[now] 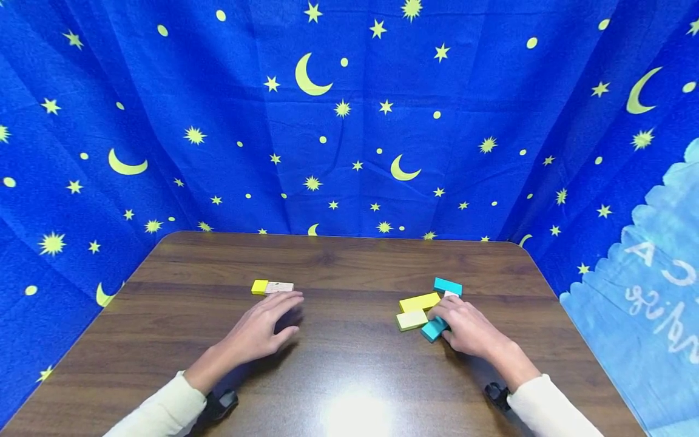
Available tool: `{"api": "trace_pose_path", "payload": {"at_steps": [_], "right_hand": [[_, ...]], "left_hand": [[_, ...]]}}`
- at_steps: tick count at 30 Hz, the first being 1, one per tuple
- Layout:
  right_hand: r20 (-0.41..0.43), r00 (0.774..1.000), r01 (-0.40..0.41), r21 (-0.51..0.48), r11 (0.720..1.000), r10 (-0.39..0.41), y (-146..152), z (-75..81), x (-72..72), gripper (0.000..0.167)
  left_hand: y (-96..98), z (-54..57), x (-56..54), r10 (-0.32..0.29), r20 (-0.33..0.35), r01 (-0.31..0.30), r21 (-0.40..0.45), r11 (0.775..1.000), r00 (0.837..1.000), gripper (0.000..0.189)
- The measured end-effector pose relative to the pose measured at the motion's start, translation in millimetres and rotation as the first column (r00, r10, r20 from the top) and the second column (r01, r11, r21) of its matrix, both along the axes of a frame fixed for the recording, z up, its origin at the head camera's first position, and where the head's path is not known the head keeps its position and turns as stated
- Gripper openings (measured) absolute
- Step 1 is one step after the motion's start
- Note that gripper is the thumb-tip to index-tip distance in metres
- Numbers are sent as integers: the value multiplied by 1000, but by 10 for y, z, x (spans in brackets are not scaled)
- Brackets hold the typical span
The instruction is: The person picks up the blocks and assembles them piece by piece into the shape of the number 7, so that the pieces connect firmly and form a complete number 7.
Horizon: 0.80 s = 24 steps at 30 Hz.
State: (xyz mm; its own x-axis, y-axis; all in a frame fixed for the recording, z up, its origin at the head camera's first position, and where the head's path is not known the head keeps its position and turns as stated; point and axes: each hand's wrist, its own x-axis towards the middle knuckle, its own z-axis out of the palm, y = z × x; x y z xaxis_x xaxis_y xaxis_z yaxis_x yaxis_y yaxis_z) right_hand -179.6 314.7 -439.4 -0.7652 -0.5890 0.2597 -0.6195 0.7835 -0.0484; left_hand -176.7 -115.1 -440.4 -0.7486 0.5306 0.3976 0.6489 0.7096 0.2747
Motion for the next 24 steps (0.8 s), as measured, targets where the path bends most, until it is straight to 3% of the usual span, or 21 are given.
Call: {"api": "trace_pose_path", "payload": {"at_steps": [8, 15, 24], "right_hand": [[6, 1000, 5, 1, 1000, -5, 8, -20, -4, 37], [-56, 998, -37, -11, 999, 36, 17, -44, -19, 40], [8, 1000, 11, -6, 1000, -11, 20, -39, 2, 38]], "left_hand": [[32, -7, 41, 11, 80, -7, -49, 999, 997, 56], [65, -19, 47, 13, 151, 0, -89, 996, 988, 56], [235, -19, 33, -32, 168, 58, -151, 987, 985, 56]]}}
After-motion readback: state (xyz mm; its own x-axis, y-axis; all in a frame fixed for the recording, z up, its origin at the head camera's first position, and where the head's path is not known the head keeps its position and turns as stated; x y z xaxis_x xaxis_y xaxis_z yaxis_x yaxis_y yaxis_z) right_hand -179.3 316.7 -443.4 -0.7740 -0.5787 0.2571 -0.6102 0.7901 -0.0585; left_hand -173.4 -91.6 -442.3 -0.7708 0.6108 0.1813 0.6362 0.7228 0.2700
